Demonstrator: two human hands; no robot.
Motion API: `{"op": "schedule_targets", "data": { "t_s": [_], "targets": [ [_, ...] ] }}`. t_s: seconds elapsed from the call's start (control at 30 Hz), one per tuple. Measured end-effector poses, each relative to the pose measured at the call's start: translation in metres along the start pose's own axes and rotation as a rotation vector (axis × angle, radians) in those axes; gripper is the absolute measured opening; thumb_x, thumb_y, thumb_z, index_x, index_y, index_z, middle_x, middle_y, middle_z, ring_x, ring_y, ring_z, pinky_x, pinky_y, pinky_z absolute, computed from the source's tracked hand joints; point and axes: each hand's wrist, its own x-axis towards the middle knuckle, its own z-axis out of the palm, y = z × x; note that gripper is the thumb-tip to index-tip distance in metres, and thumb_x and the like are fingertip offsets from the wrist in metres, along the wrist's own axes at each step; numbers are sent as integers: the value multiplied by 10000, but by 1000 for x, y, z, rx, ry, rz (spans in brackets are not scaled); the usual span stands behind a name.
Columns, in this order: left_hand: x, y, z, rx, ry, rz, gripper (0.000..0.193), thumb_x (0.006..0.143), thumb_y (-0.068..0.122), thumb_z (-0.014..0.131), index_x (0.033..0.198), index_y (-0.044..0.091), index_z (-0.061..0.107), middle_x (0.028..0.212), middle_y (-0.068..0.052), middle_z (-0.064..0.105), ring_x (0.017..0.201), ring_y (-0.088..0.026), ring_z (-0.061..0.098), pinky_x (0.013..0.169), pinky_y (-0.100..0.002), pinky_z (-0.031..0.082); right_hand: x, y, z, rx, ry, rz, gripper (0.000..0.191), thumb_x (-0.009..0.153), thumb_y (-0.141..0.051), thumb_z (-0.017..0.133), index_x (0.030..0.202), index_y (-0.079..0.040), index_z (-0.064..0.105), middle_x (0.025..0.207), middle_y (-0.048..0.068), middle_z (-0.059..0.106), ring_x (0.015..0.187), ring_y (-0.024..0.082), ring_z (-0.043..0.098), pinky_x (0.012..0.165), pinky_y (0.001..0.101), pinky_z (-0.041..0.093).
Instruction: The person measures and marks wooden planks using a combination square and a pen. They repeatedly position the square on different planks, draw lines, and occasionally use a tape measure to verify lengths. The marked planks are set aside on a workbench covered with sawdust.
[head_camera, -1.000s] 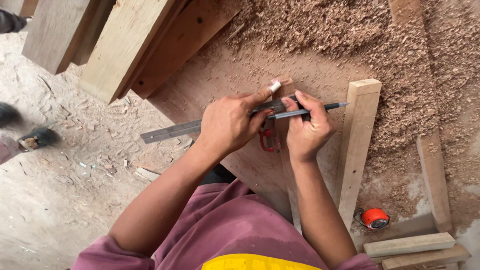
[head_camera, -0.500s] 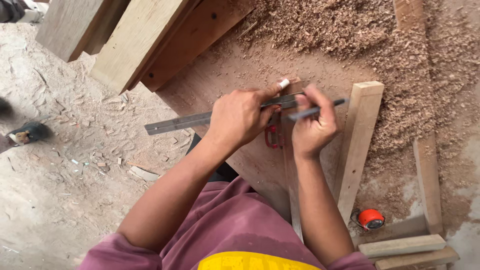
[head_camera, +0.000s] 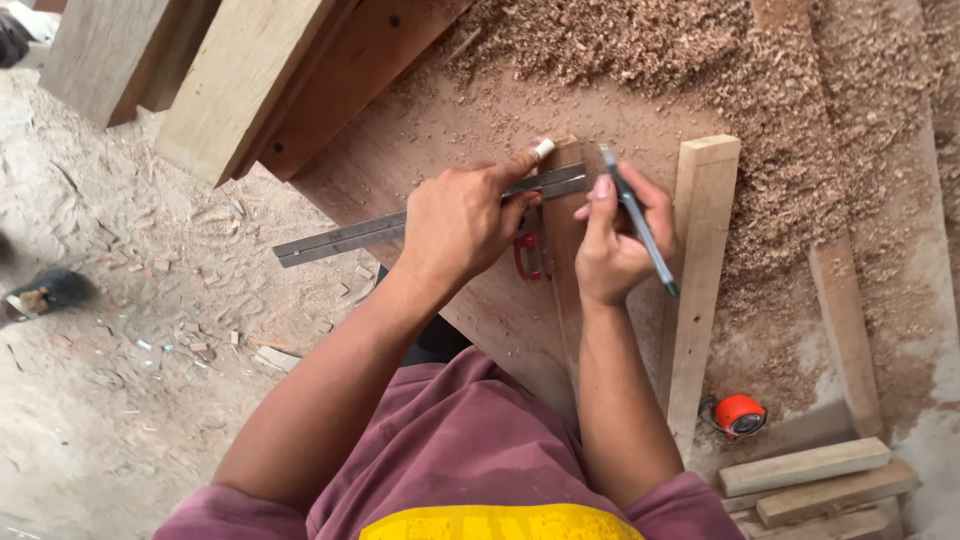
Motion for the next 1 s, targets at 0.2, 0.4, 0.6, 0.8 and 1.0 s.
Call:
{"op": "schedule_targets", "data": {
  "t_s": [0.2,0.4,0.6,0.8,1.0],
  "targets": [
    [-1,-2,1,-43,36,22,426,891,370,719,1312,305,706,815,-96,756,735,-328,723,617,-465,552,7,-2,7,-154,-73,-44,161,1129,-151,650,1069,-5,622,811,63,647,681,120,617,614,258,484],
    [0,-2,0,-60,53,-11,413,862,407,737,1260,294,729,772,-102,748,694,-305,733,597,-443,565,12,-10,14,-226,-157,-8,172,1118,-155,599,1038,-6,566,763,40,643,656,114,609,623,248,476],
    [-1,-4,2,-66,70,-4,384,879,398,738,1250,296,739,755,-97,747,698,-309,733,605,-452,565,16,-10,14,-169,-255,-48,178,1158,-165,591,1095,0,571,824,63,645,747,136,653,684,261,510],
    [0,-5,1,-86,72,15,391,882,390,728,1261,295,731,744,-99,742,698,-320,729,608,-469,564,18,-8,16,-198,-308,-26,194,1149,-175,599,1079,4,569,789,50,640,716,123,636,664,262,498],
    [1,-5,-1,-41,56,4,435,887,385,710,1316,318,687,779,-87,747,695,-320,727,598,-474,560,26,-13,16,-201,-355,26,187,1140,-159,607,1067,12,593,796,44,645,723,116,647,659,259,503]
  ]
}}
